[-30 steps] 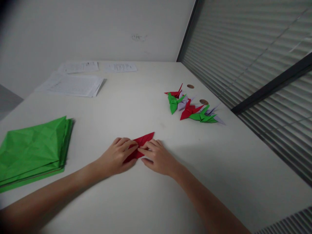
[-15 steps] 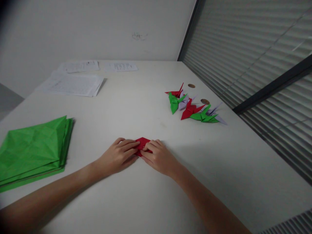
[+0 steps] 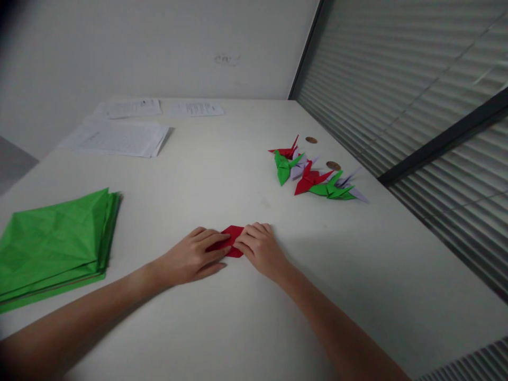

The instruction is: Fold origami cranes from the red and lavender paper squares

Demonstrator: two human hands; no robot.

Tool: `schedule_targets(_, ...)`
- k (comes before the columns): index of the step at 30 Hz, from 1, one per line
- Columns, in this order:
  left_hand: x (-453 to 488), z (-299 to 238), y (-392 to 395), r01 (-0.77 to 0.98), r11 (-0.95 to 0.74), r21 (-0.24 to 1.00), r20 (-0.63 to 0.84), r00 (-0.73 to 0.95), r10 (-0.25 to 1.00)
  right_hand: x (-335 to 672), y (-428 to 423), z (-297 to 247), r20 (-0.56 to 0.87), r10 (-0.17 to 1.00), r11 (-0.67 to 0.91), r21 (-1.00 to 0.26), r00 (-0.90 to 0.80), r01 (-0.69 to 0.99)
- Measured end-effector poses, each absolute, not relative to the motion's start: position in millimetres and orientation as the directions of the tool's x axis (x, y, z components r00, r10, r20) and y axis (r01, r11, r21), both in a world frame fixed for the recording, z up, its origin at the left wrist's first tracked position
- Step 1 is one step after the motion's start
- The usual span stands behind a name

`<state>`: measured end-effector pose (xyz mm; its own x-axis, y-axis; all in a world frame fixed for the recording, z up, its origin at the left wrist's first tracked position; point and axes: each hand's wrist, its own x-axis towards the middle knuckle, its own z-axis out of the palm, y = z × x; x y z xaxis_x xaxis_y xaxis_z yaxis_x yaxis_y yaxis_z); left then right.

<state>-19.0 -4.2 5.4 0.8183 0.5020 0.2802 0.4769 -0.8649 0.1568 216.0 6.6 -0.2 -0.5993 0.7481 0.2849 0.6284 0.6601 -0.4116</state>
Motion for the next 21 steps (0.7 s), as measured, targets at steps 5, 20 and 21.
schedule_targets(5, -19.2, 4.8, -4.6, 0.45, -0.874, 0.181, 0.284, 0.827, 0.485, 224.6, 13.1, -0.6, 0.237, 0.772, 0.621, -0.48, -0.59, 0.62)
schedule_targets(20, -17.1, 2.8, -5.8, 0.503, -0.838, 0.211, 0.302, 0.782, 0.545, 234.2, 16.7, 4.6, 0.118, 0.734, 0.612, -0.542, -0.669, 0.576)
schedule_targets(21, -16.8, 2.6, -5.9, 0.5, -0.842, 0.202, 0.304, 0.785, 0.539, 232.6, 16.2, 4.1, 0.113, 0.746, 0.599, -0.547, -0.657, 0.585)
